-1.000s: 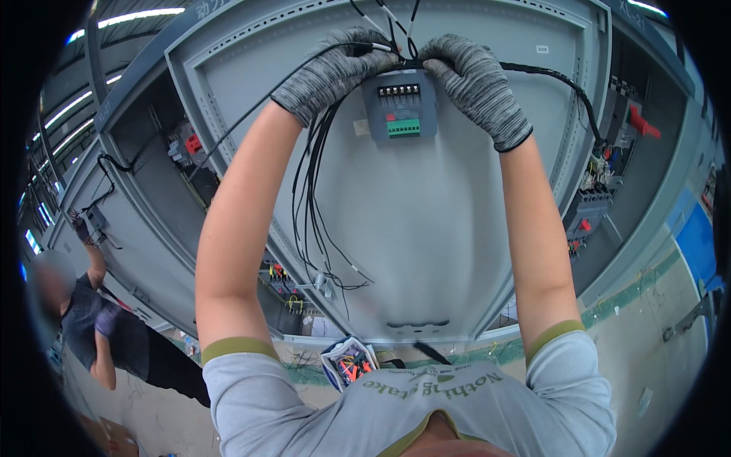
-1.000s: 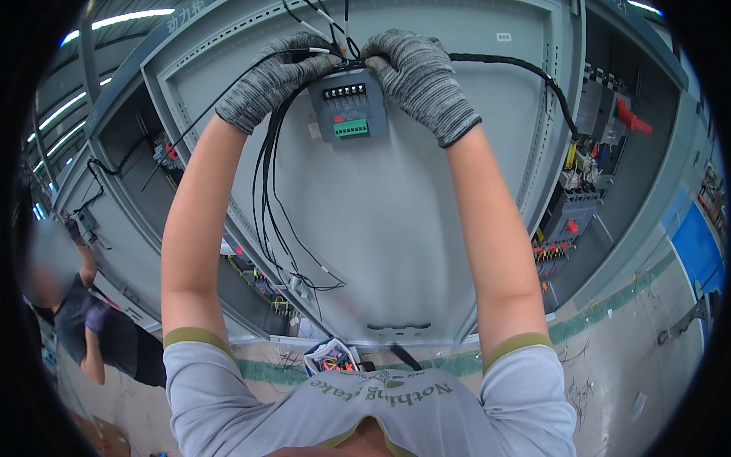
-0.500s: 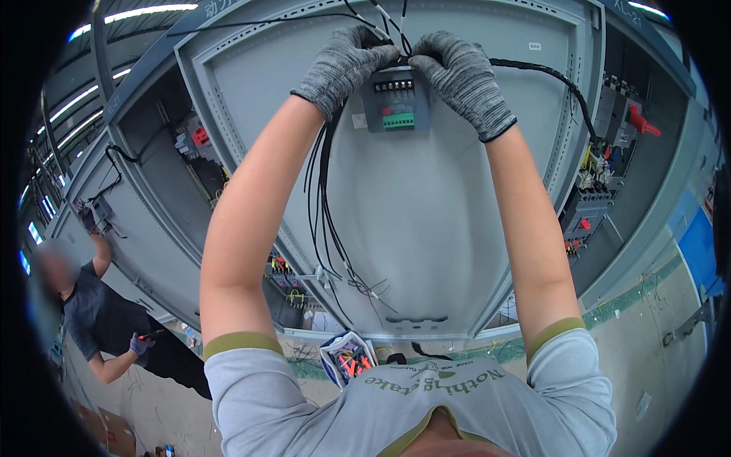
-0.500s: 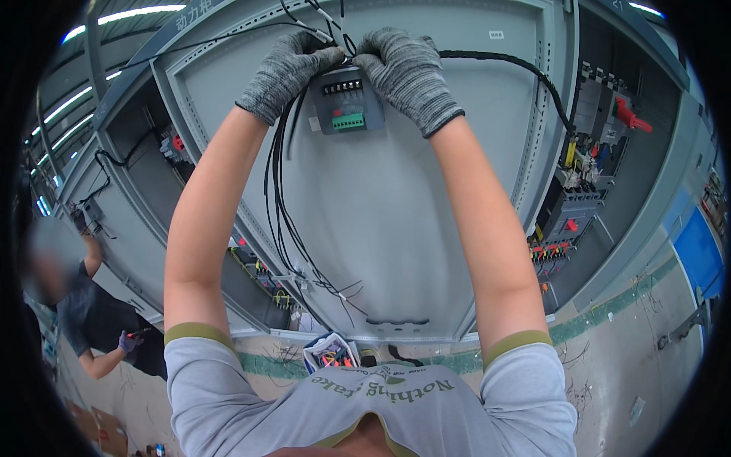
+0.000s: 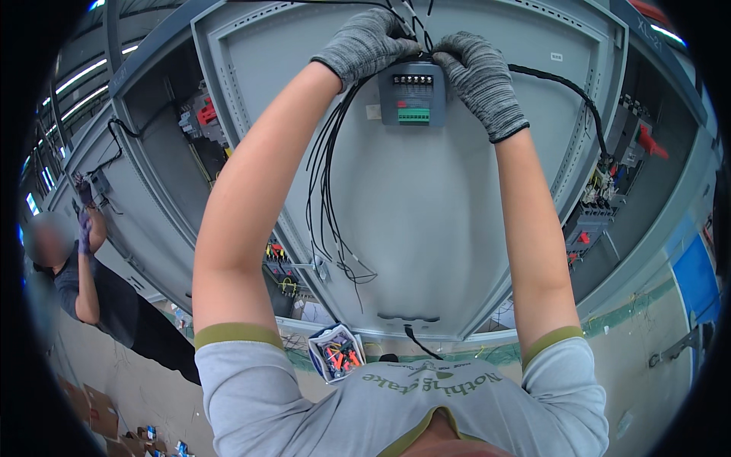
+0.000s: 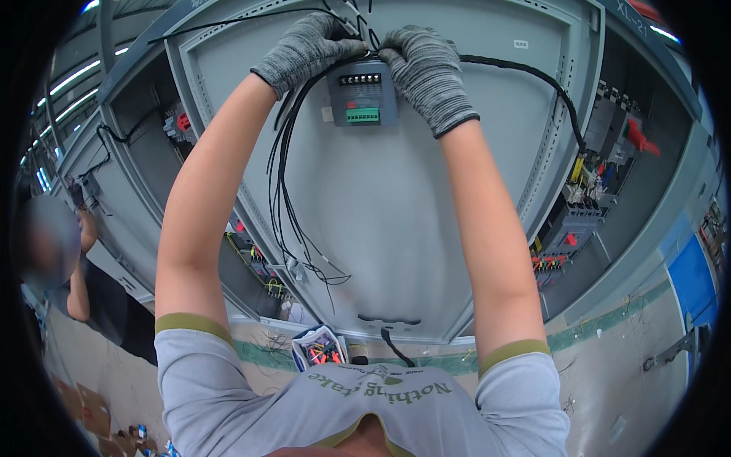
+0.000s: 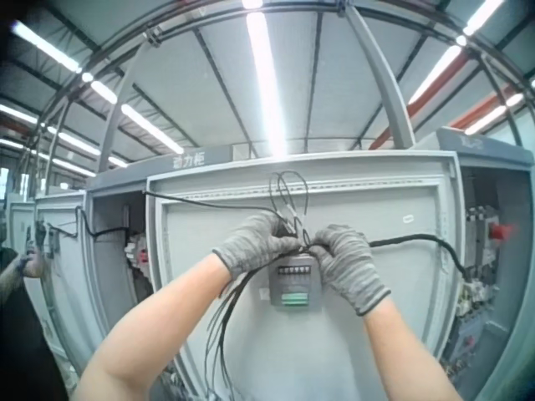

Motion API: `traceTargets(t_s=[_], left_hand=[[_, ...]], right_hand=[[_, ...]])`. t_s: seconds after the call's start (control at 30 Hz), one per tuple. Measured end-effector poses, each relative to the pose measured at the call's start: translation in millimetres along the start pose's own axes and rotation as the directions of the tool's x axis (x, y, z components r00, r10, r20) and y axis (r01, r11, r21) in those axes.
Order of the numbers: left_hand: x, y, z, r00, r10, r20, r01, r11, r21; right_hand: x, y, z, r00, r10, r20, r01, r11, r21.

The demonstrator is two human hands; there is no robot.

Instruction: The person organizes and connects black wires to a terminal block inside an open electrical cabinet. They repeatedly strip wire ends, insert them into terminals, and adjust the bundle while wearing gloves. A second person works nearby on a separate panel.

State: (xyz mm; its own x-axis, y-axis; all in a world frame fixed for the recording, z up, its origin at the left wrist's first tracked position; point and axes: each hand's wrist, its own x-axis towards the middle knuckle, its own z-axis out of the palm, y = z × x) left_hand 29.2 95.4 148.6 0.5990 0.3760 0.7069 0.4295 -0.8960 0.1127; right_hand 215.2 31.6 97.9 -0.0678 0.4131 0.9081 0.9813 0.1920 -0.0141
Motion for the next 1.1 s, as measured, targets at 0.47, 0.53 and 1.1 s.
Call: traceTargets(t_s=[0.47, 0.53, 1.1], left_hand=[[-21, 2, -24, 0.989, 0.039, 0.145, -0.027, 0.996, -0.082], [-28, 17, -35, 0.988, 0.044, 0.146, 0.006, 0.946, -0.324], [-94, 40, -2, 0.982, 0.072, -0.172, -0.090, 0.991, -0.098]], right_hand=[[-22, -22, -6, 0.856, -0.130, -0.501, 0.124, 0.991, -0.045], [-47, -41, -1, 0.871, 0.134, -0.472, 0.081, 0.909, 0.408], [-86, -93, 3, 0.938, 0.224, 0.264, -0.186, -0.317, 0.930]])
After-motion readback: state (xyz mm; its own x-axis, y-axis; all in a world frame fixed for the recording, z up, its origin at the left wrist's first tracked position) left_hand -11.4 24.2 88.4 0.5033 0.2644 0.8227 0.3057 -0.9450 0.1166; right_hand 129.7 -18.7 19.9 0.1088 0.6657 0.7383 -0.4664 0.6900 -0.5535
